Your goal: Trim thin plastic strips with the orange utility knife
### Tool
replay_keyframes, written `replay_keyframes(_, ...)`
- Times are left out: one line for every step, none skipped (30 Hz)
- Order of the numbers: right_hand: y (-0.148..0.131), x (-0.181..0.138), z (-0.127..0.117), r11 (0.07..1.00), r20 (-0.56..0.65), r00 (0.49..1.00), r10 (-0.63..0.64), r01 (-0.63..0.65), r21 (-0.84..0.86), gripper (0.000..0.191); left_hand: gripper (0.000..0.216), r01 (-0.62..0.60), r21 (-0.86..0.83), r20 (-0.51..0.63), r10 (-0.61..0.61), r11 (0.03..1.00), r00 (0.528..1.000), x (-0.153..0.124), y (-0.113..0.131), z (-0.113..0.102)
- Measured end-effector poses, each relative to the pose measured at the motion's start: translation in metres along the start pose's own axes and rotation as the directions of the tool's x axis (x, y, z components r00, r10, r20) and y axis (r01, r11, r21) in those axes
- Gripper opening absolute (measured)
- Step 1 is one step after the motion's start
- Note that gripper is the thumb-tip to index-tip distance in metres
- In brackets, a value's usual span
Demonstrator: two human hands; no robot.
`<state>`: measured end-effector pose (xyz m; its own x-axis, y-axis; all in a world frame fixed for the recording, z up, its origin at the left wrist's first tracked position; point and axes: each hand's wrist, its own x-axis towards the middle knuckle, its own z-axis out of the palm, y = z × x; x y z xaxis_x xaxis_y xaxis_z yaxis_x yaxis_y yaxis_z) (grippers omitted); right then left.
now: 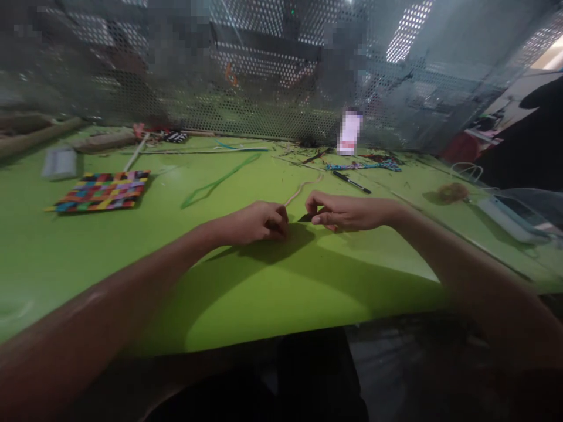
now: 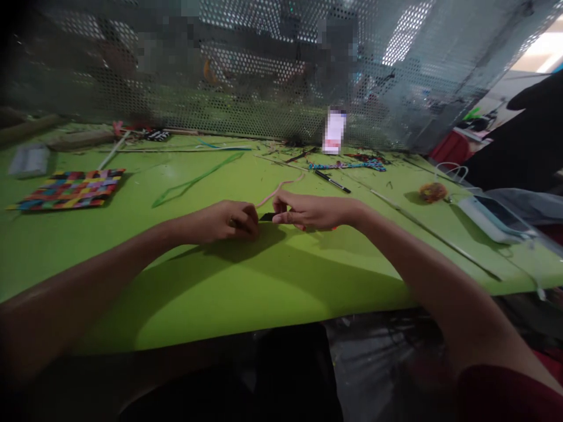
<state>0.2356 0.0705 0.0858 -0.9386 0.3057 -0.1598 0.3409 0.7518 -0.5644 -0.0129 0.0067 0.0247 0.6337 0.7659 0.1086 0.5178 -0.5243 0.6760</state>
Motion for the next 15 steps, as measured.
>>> replay_keyframes(0.0, 0.001, 0.004, 1.0, -0.026, 1.0, -0.018, 0.017, -0.023, 0.037, 0.014, -0.004, 0.003, 0.01, 0.004, 1.0, 1.0, 0.0, 0.0, -0.001)
replay_keyframes(-0.001, 0.002, 0.008, 0.998, -0.054, 0.998, -0.036, 0.033, -0.049, 0.037, 0.015, -0.004, -0.001, 0.018, 0.004, 1.0, 1.0, 0.0, -0.001, -0.002)
replay_keyframes(-0.003, 0.003, 0.011, 0.996, -0.08, 0.996, -0.049, 0.043, -0.075, 0.036, 0.015, 0.0, -0.009, 0.024, 0.001, 1.0, 1.0, -0.001, -0.001, -0.002)
replay_keyframes(-0.004, 0.004, 0.012, 0.994, -0.097, 0.994, -0.057, 0.047, -0.099, 0.035, 0.016, 0.009, -0.026, 0.025, -0.009, 1.0, 1.0, -0.001, -0.001, -0.002)
replay_keyframes(-0.004, 0.006, 0.013, 0.992, -0.102, 0.993, -0.058, 0.046, -0.12, 0.034, 0.016, 0.027, -0.052, 0.02, -0.026, 0.998, 0.999, -0.002, -0.001, -0.003)
replay_keyframes(-0.004, 0.006, 0.012, 0.99, -0.098, 0.994, -0.054, 0.041, -0.136, 0.033, 0.016, 0.054, -0.087, 0.013, -0.053, 0.995, 0.999, -0.002, 0.0, -0.003)
replay_keyframes(-0.003, 0.007, 0.011, 0.988, -0.094, 0.994, -0.05, 0.035, -0.147, 0.032, 0.016, 0.088, -0.127, 0.005, -0.088, 0.988, 0.996, -0.003, 0.0, -0.004)
replay_keyframes(-0.001, 0.008, 0.01, 0.987, -0.093, 0.994, -0.048, 0.033, -0.155, 0.032, 0.016, 0.124, -0.166, -0.001, -0.126, 0.978, 0.992, -0.003, 0.001, -0.004)
replay_keyframes(0.002, 0.009, 0.009, 0.987, -0.093, 0.995, -0.046, 0.031, -0.159, 0.033, 0.016, 0.159, -0.199, -0.005, -0.163, 0.967, 0.987, -0.003, 0.002, -0.004)
replay_keyframes(0.005, 0.011, 0.008, 0.986, -0.097, 0.994, -0.045, 0.029, -0.164, 0.033, 0.017, 0.189, -0.225, -0.005, -0.196, 0.956, 0.981, -0.003, 0.002, -0.004)
replay_keyframes(0.009, 0.012, 0.007, 0.985, -0.1, 0.994, -0.046, 0.029, -0.17, 0.034, 0.016, 0.208, -0.247, -0.004, -0.216, 0.946, 0.976, -0.004, 0.002, -0.004)
replay_keyframes(0.012, 0.014, 0.007, 0.983, -0.1, 0.993, -0.055, 0.036, -0.181, 0.033, 0.016, 0.214, -0.268, -0.004, -0.223, 0.939, 0.975, -0.004, 0.002, -0.004)
replay_keyframes(0.015, 0.015, 0.007, 0.98, -0.09, 0.993, -0.074, 0.056, -0.193, 0.032, 0.016, 0.207, -0.288, -0.004, -0.217, 0.935, 0.976, -0.004, 0.002, -0.003)
replay_keyframes(0.017, 0.017, 0.007, 0.975, -0.066, 0.992, -0.104, 0.088, -0.206, 0.03, 0.016, 0.191, -0.306, -0.006, -0.202, 0.933, 0.979, -0.004, 0.001, -0.003)
replay_keyframes(0.018, 0.019, 0.007, 0.967, -0.035, 0.99, -0.14, 0.129, -0.219, 0.028, 0.016, 0.171, -0.316, -0.011, -0.184, 0.933, 0.983, -0.004, 0.0, -0.003)
